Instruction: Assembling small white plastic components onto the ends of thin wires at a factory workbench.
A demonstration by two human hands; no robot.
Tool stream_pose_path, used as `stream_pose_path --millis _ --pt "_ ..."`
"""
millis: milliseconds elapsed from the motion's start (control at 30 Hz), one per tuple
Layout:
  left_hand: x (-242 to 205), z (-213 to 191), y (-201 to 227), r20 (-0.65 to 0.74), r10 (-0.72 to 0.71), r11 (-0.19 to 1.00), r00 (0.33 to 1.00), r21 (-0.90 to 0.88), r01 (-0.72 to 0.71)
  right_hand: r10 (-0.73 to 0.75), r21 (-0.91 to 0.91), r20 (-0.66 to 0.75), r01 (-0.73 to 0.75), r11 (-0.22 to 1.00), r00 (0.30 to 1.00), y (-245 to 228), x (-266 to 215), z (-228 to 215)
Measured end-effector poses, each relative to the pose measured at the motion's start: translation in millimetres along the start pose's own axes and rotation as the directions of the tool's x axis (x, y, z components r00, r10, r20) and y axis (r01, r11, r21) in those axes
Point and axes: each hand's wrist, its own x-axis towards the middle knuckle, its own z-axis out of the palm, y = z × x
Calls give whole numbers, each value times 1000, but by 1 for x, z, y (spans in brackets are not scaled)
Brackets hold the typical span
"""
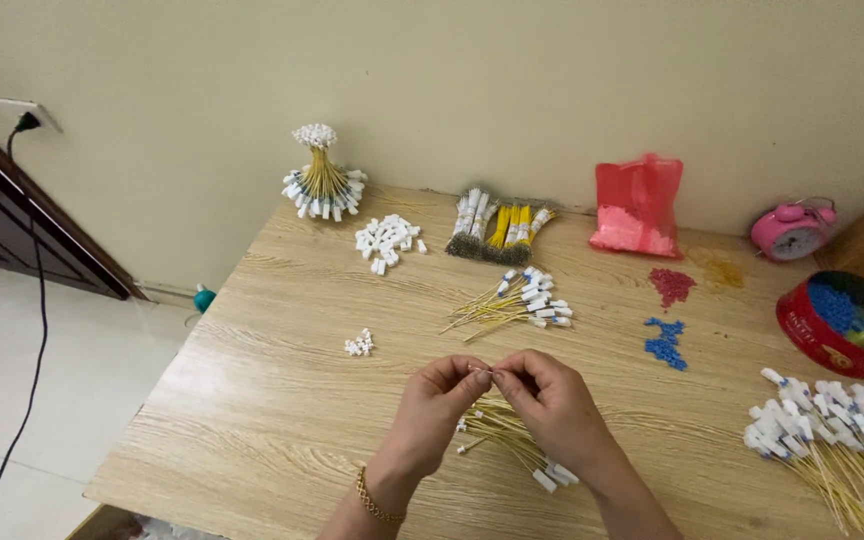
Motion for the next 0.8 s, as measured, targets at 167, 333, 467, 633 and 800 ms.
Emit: stream_pose_path --millis 167,333,467,633,800 --pt "0 7 -4 -10 -26 974 1000 -227 23 -67 142 -29 71 987 997 22 0 6" --pt "0 9 -4 -49 -36 981 998 -192 26 11 152 -20 -8 988 1000 21 -1 4" --pt "-3 11 6 -74 -15 988 997 -152 3 21 94 -12 -20 995 1000 23 -1 1" --pt "-3 9 4 -90 9 1000 996 -25 -12 18 90 13 -19 996 1000 18 -3 -2" --pt "1 4 -10 -60 56 995 997 -79 -61 -18 99 12 17 995 1000 6 -3 -4"
